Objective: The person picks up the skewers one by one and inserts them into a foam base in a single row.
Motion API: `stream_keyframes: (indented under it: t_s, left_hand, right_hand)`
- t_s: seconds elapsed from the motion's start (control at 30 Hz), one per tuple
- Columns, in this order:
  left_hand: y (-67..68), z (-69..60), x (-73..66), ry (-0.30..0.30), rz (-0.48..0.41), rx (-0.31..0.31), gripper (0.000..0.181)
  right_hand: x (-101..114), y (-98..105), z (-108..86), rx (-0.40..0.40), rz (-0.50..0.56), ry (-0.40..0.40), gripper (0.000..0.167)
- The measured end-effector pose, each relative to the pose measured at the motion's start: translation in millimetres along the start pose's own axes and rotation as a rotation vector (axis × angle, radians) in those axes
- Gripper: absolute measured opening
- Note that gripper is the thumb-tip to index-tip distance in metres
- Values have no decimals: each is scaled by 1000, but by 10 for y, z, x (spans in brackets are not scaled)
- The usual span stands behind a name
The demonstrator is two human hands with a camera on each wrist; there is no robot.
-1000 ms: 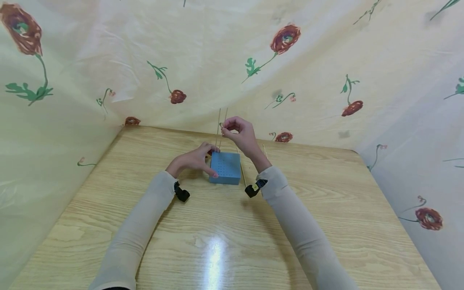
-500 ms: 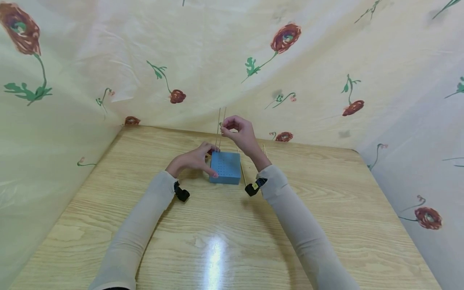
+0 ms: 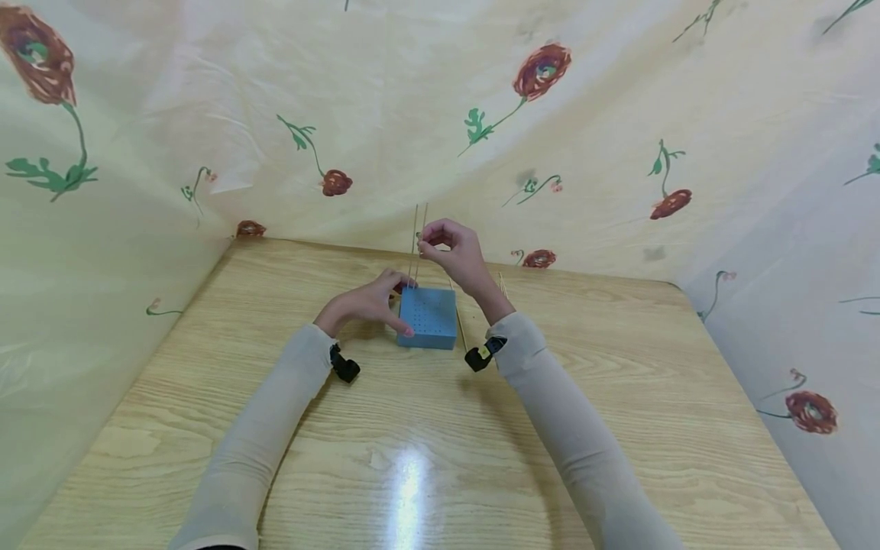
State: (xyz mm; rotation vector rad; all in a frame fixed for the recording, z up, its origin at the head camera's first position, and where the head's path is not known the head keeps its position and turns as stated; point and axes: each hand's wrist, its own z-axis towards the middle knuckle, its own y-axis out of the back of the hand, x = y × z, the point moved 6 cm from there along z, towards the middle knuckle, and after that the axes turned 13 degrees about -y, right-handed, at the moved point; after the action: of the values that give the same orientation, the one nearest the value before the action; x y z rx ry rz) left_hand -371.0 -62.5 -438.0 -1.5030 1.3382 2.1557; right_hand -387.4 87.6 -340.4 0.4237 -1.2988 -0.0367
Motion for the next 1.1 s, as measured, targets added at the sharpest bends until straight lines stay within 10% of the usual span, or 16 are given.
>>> stream_keyframes:
  t_s: [1.1]
  left_hand:
    - [-5, 2, 31, 2, -4, 2, 91]
  right_hand:
    - [-41, -2, -12, 18, -4, -6, 8]
